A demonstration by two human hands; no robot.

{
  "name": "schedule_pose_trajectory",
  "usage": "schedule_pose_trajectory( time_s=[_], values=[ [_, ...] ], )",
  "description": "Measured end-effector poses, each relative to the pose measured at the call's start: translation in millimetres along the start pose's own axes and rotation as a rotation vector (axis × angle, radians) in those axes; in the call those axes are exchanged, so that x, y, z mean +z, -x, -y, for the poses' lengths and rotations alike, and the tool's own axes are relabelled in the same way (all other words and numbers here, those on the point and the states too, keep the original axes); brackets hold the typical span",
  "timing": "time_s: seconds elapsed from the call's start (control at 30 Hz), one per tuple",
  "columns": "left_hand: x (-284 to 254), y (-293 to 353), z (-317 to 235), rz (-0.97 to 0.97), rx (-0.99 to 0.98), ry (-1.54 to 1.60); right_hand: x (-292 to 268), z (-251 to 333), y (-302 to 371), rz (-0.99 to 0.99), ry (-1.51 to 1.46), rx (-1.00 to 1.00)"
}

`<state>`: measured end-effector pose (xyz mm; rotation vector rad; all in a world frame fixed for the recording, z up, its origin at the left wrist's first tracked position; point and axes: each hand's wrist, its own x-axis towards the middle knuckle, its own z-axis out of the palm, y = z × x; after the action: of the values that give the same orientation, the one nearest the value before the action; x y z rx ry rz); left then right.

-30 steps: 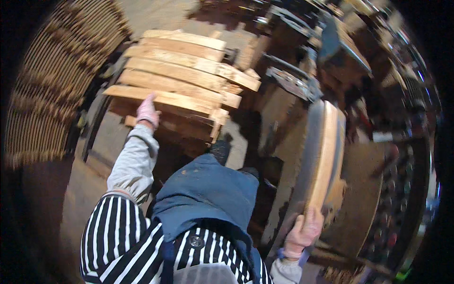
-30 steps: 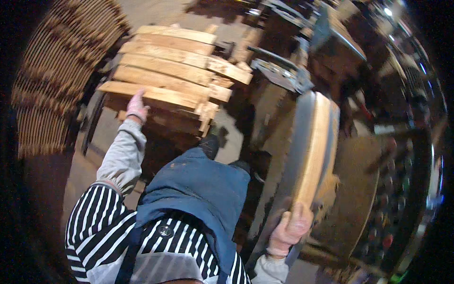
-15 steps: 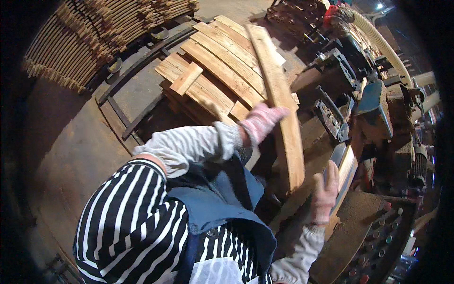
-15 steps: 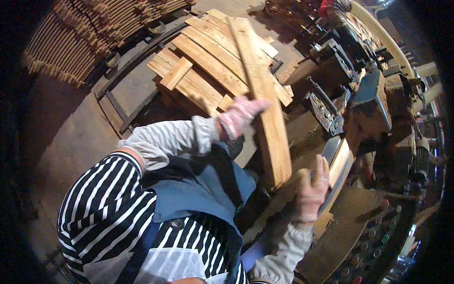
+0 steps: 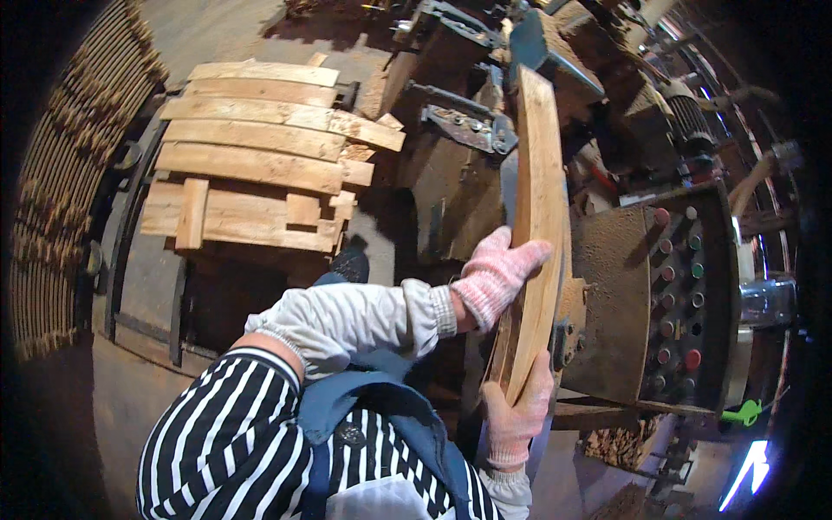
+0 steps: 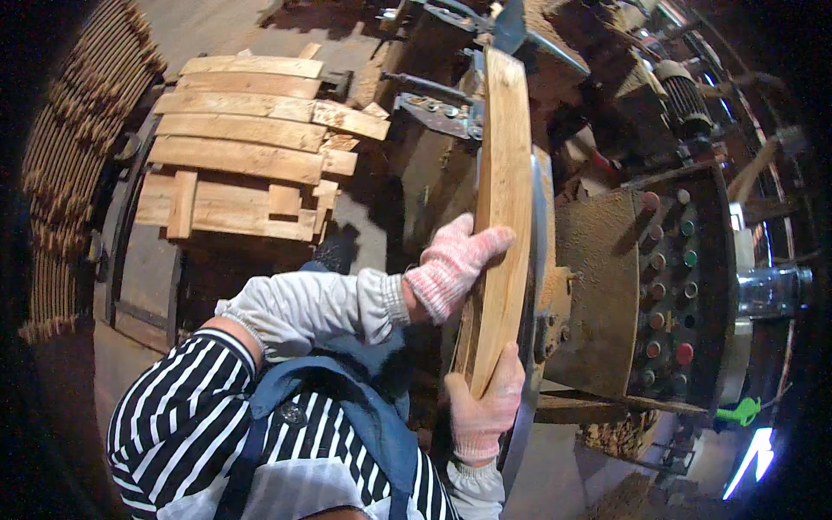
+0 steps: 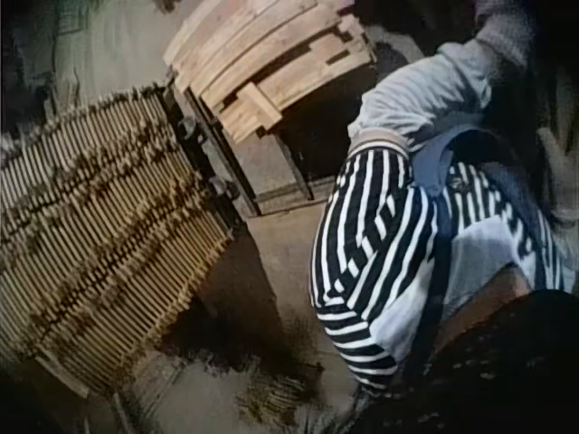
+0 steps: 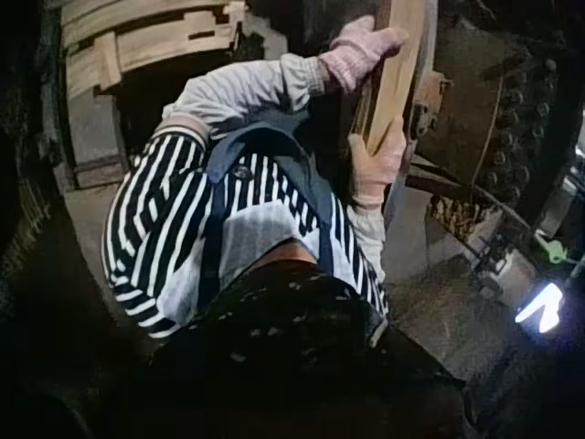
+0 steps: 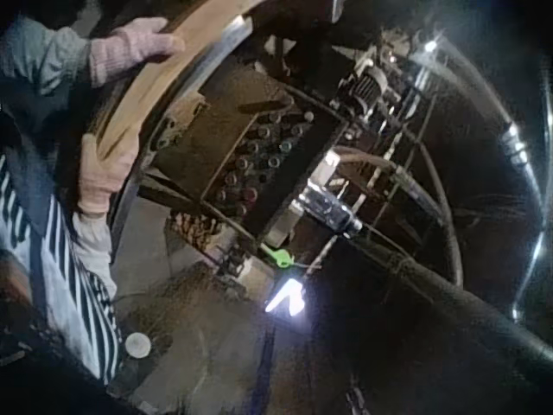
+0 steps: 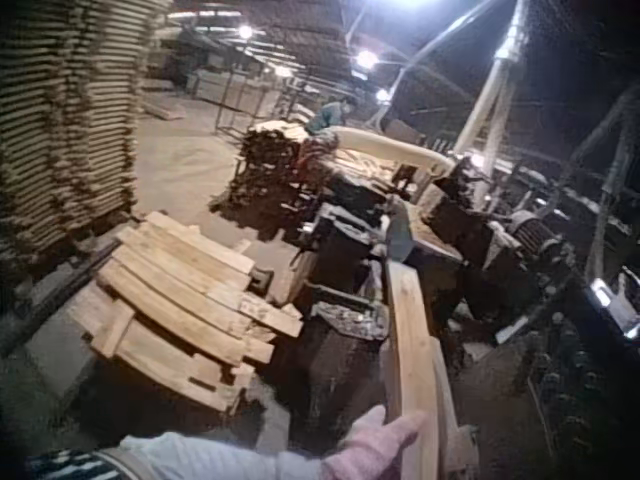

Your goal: The person repeatedly picks up wooden planks from a stack and feeds them into a woodworking machine. They use both hands to guide the wood through the machinery and then place the processed pieces onto a growing pile on the machine's table.

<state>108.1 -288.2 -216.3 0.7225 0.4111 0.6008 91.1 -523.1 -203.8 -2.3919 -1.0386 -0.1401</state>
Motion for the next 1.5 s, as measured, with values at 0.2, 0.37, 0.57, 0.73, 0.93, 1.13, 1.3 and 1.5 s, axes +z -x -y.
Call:
schedule_pose_trajectory(
  time_s=[0.2, 0.37, 0.57, 0.73, 0.93, 1.13, 1.3, 1.5],
  values=[
    [-30.8, -11.9, 58.8, 0.287, -0.340, -0.257, -45.0, -54.3, 42.7, 0.158, 0.185, 0.278],
    [-169.0, -58.7, 41.8, -0.097, 0.155, -0.081, 9.3, -97.8, 43.6, -0.171, 0.245, 0.208],
    [-428.5, -36.5, -41.6, -0.969, 0.118, -0.054, 71.7, -107.9, -94.5, -0.439, 0.257, 0.136],
    [-578.2, -41.1, -67.7, -0.908, 0.144, -0.150, 105.4, -102.1, -241.2, -0.531, 0.260, -0.133],
    [-596.2, -99.3, -85.4, -1.143, 0.188, 0.010, 104.1, -92.0, -252.5, -0.363, -0.008, -0.192],
    [-580.1, -122.5, -105.2, -1.178, 0.278, -0.158, 38.7, -81.9, -54.8, -0.168, 0.027, 0.186],
    [-616.1, -173.0, -132.6, -1.354, 0.207, -0.243, -13.9, -90.5, 80.8, 0.138, 0.472, 0.188],
    [-637.0, -197.3, -161.3, -1.764, 0.049, 0.072, 48.4, -91.5, -32.4, -0.149, 0.346, -0.048]
  ],
)
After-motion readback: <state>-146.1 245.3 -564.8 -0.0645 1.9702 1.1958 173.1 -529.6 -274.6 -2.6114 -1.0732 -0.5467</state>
